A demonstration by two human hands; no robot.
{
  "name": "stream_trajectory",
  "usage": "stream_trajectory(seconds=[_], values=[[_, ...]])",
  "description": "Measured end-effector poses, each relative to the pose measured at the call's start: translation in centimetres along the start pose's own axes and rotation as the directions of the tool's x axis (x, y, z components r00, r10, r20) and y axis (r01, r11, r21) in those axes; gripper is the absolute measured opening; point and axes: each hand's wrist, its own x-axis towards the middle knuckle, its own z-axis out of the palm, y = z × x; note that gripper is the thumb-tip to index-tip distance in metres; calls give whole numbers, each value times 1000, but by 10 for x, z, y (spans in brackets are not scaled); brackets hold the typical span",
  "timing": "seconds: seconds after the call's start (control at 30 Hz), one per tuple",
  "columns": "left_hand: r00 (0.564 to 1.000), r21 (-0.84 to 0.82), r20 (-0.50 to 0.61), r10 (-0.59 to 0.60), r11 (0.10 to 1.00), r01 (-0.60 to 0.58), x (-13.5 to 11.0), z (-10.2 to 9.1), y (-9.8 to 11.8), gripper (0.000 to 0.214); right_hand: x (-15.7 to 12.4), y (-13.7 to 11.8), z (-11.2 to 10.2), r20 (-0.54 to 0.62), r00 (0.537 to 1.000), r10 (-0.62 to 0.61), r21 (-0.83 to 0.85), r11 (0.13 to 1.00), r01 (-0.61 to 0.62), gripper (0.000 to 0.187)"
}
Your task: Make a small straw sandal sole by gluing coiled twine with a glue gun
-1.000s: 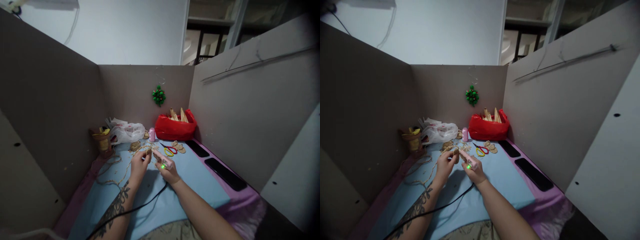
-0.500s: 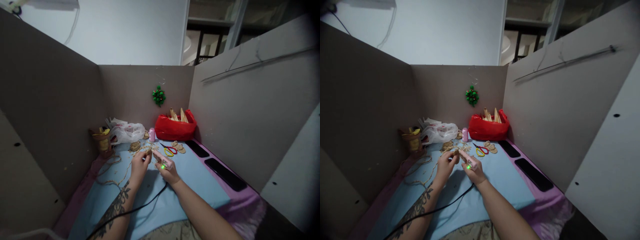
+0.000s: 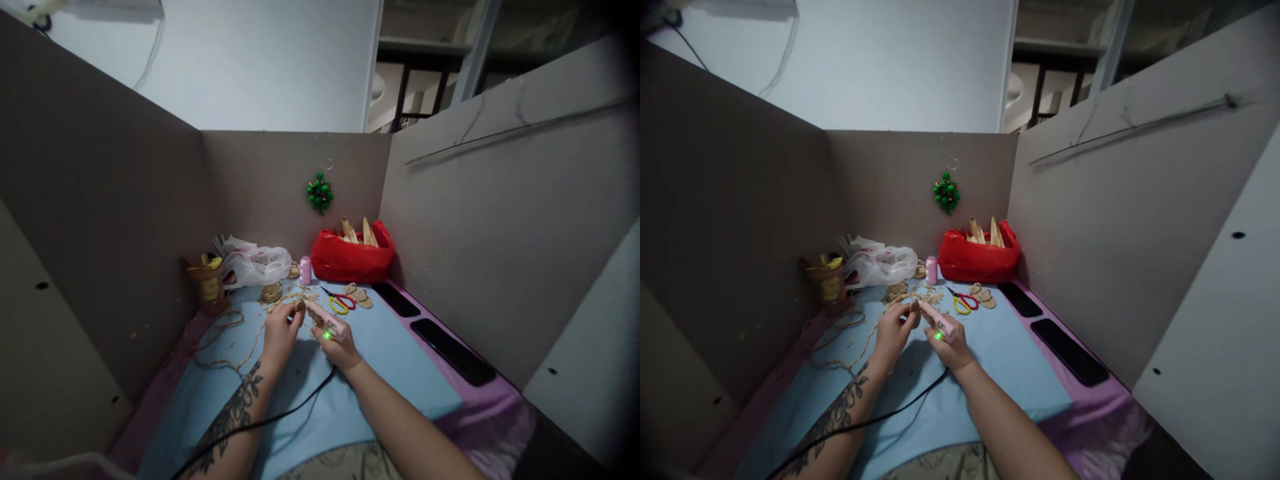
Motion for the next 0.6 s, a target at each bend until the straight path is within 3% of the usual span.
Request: stream_trajectory(seconds=[0.37,0.6], values=[[999,49,-16,44,998,-43,1,-1,3,21,-2,-2,-1,13,1000,1,9,1000,-2,16],[999,46,-10,42,998,-42,1,-1,0,18,-1,-3,-1,54,997,-61,37,998,59,28]])
